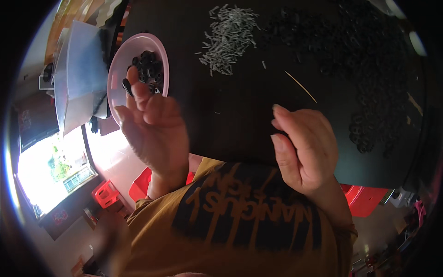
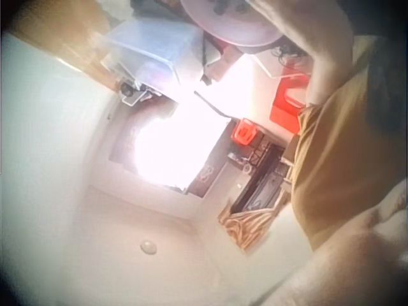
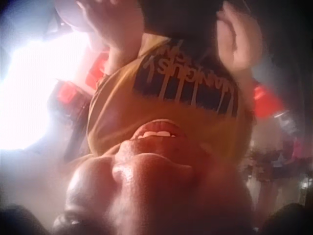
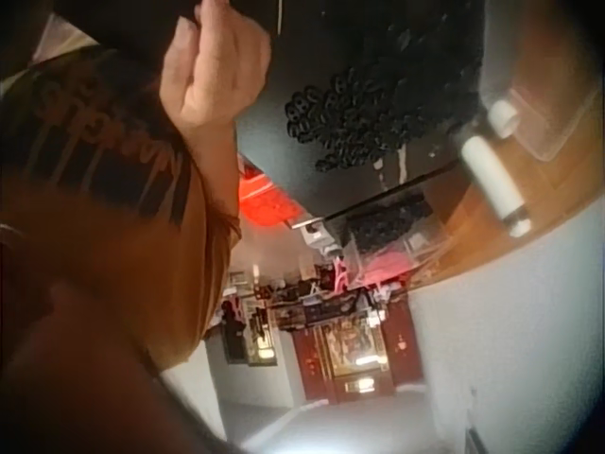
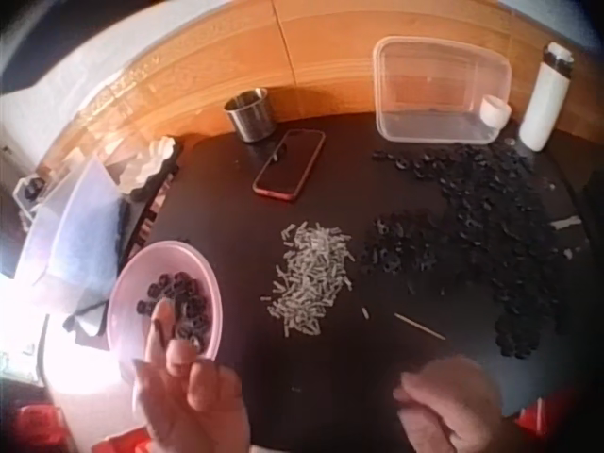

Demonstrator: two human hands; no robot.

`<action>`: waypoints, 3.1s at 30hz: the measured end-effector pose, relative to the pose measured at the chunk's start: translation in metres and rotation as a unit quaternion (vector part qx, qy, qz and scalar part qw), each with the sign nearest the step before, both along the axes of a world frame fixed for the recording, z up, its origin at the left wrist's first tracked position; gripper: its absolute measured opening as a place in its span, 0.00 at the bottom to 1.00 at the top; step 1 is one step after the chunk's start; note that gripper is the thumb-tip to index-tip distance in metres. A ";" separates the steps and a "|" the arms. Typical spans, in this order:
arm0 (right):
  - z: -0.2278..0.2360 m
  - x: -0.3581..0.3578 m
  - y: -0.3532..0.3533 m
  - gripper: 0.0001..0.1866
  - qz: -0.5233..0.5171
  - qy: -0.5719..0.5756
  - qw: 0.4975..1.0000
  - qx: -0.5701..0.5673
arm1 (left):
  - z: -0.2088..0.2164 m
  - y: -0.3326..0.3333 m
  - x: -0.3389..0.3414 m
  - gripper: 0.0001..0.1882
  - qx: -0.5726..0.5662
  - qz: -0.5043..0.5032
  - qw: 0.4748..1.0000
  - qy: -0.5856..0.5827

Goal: The person assembles small mechanical components by hand. They pick up a black plastic housing, insert a metal spring, and then fit a black plastic cap onto the assembly. This process is repeated multiple times with parts taken from piles on the table and placed into a pink bowl.

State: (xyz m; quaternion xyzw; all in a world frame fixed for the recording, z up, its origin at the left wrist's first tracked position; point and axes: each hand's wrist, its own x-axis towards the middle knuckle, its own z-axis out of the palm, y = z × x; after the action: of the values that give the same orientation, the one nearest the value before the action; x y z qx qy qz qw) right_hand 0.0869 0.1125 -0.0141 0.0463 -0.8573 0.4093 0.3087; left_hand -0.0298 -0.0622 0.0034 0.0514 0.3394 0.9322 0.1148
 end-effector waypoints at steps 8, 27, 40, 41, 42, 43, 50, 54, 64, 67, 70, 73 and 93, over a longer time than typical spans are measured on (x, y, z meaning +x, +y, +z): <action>-0.013 0.002 -0.003 0.15 0.059 -0.007 0.997 0.039 | 0.004 0.018 0.011 0.22 -0.131 0.031 0.952 0.275; -0.016 0.008 -0.005 0.06 0.089 -0.039 0.995 0.030 | -0.005 0.081 -0.019 0.07 -0.654 -0.121 0.547 0.508; -0.015 0.010 0.001 0.03 0.026 -0.054 0.998 -0.029 | -0.011 0.092 -0.023 0.04 -0.669 -0.088 0.449 0.586; -0.012 0.010 0.002 0.03 0.016 -0.069 0.993 -0.096 | -0.009 0.092 -0.021 0.04 -0.659 -0.094 0.485 0.567; -0.008 0.010 0.004 0.02 0.004 -0.085 0.983 -0.162 | -0.007 0.089 -0.018 0.04 -0.647 -0.101 0.521 0.547; -0.005 0.009 0.006 0.02 -0.007 -0.100 0.969 -0.227 | -0.006 0.087 -0.017 0.05 -0.635 -0.108 0.557 0.525; -0.006 0.008 0.004 0.03 0.017 -0.153 0.958 -0.241 | 0.002 0.077 -0.016 0.05 -0.606 -0.058 0.587 0.535; -0.007 0.006 0.002 0.03 0.022 -0.165 0.966 -0.200 | 0.012 0.068 -0.018 0.03 -0.660 -0.082 0.613 0.427; -0.004 0.007 0.005 0.03 0.021 -0.168 0.963 -0.208 | 0.001 0.089 -0.023 0.03 -0.671 -0.185 0.491 0.524; -0.004 0.007 0.005 0.03 0.012 -0.159 0.955 -0.252 | -0.002 0.091 -0.022 0.04 -0.675 -0.174 0.483 0.530; -0.001 0.010 0.006 0.05 0.018 -0.203 0.876 -0.438 | -0.006 0.087 -0.020 0.05 -0.649 -0.177 0.537 0.509; 0.002 0.012 0.010 0.09 0.036 -0.231 0.782 -0.578 | 0.014 0.082 0.000 0.06 -0.644 -0.183 0.577 0.468; 0.006 0.014 0.017 0.05 0.098 -0.228 0.689 -0.681 | 0.022 0.095 -0.010 0.05 -0.557 -0.212 0.647 0.475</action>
State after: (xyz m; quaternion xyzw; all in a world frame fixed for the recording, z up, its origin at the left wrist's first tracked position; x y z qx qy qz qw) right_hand 0.1009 0.1293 -0.0079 -0.1881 -0.3778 0.9065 0.0088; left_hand -0.0399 0.0331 0.0251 0.4843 0.7827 0.3654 0.1392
